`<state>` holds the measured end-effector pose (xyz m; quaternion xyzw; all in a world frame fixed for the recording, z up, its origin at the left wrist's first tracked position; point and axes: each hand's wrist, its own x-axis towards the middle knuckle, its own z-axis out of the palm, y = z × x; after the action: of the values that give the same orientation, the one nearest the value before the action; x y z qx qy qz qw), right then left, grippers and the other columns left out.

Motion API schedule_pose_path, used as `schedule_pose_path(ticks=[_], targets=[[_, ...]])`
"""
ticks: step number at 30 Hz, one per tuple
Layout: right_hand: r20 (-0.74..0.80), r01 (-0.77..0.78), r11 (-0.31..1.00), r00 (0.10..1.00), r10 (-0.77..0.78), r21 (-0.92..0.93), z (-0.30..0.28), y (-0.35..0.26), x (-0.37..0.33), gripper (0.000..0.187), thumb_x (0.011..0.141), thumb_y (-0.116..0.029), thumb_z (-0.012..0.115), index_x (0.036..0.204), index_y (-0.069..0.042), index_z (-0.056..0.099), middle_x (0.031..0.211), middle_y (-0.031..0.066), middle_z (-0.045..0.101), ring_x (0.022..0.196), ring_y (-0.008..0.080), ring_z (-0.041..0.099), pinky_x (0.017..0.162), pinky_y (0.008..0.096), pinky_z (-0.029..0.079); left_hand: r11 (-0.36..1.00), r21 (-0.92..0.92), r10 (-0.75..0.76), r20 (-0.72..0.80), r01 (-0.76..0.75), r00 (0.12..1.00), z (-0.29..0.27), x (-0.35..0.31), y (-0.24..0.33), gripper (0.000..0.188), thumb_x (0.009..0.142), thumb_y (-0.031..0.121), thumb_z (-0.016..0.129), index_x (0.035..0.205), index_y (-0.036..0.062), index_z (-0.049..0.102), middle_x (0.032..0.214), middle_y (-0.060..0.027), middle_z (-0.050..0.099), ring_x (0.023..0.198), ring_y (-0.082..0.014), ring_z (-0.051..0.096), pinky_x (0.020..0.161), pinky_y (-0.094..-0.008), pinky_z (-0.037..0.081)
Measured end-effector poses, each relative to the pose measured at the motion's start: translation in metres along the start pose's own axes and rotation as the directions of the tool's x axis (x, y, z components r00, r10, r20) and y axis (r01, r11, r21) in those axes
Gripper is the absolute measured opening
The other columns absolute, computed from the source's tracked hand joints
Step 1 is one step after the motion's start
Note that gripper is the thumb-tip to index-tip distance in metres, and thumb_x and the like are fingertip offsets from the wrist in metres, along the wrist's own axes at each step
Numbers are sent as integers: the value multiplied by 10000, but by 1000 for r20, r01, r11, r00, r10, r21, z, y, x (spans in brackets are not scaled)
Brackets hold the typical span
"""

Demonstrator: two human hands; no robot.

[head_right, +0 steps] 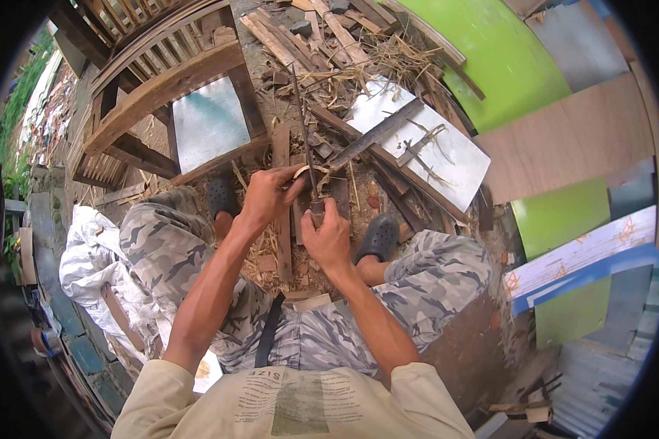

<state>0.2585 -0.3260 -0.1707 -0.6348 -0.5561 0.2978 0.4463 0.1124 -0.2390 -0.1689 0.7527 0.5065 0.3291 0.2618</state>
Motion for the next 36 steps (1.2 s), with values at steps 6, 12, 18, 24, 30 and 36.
schedule_pose_path(ticks=[6, 12, 18, 24, 30, 36], targets=[[65, -78, 997, 995, 77, 12, -4, -5, 2, 264, 921, -179, 689, 1077, 12, 595, 706, 169, 641, 591, 354, 630, 592, 435, 492, 999, -19, -43, 8, 43, 999, -2, 1, 3, 314, 876, 200, 765, 1154, 52, 767, 870, -228, 729, 688, -341, 730, 631, -410, 574], [49, -63, 998, 997, 63, 9, -3, -4, 1, 274, 919, -186, 691, 1076, 20, 602, 754, 183, 668, 616, 343, 663, 601, 430, 506, 999, -23, -34, 57, 35, 998, -6, 3, 1, 315, 883, 205, 755, 1155, 46, 766, 830, -224, 720, 665, -350, 717, 626, -401, 570], [98, -124, 991, 988, 118, 57, -3, -9, -3, 283, 927, -187, 687, 1090, 25, 593, 818, 218, 704, 659, 372, 700, 610, 424, 524, 997, 77, -22, 92, 15, 995, -16, 5, 4, 286, 891, 213, 747, 1123, 49, 779, 761, -221, 701, 647, -363, 702, 614, -400, 563], [18, 2, 1000, 1000, -3, 25, -1, -10, -6, 216, 923, -141, 656, 1031, 23, 565, 772, 239, 683, 701, 433, 703, 621, 462, 538, 999, 43, 2, -30, 0, 1000, -6, 1, 4, 257, 886, 213, 755, 1077, 45, 792, 769, -210, 712, 653, -357, 711, 606, -403, 564], [6, 52, 998, 999, -52, 32, -4, -8, -5, 296, 935, -172, 693, 1112, 38, 582, 758, 193, 697, 634, 313, 708, 580, 404, 521, 998, 45, 52, -41, -50, 998, -6, 3, 5, 243, 877, 202, 762, 1062, 48, 795, 834, -202, 732, 661, -353, 716, 611, -406, 573], [63, -59, 998, 996, 57, 32, -1, -3, -3, 280, 935, -164, 690, 1109, 32, 591, 748, 184, 689, 619, 292, 698, 574, 384, 513, 997, 66, 38, -14, -37, 999, -5, 3, 3, 245, 881, 207, 753, 1064, 50, 793, 868, -196, 739, 683, -360, 717, 631, -415, 577]])
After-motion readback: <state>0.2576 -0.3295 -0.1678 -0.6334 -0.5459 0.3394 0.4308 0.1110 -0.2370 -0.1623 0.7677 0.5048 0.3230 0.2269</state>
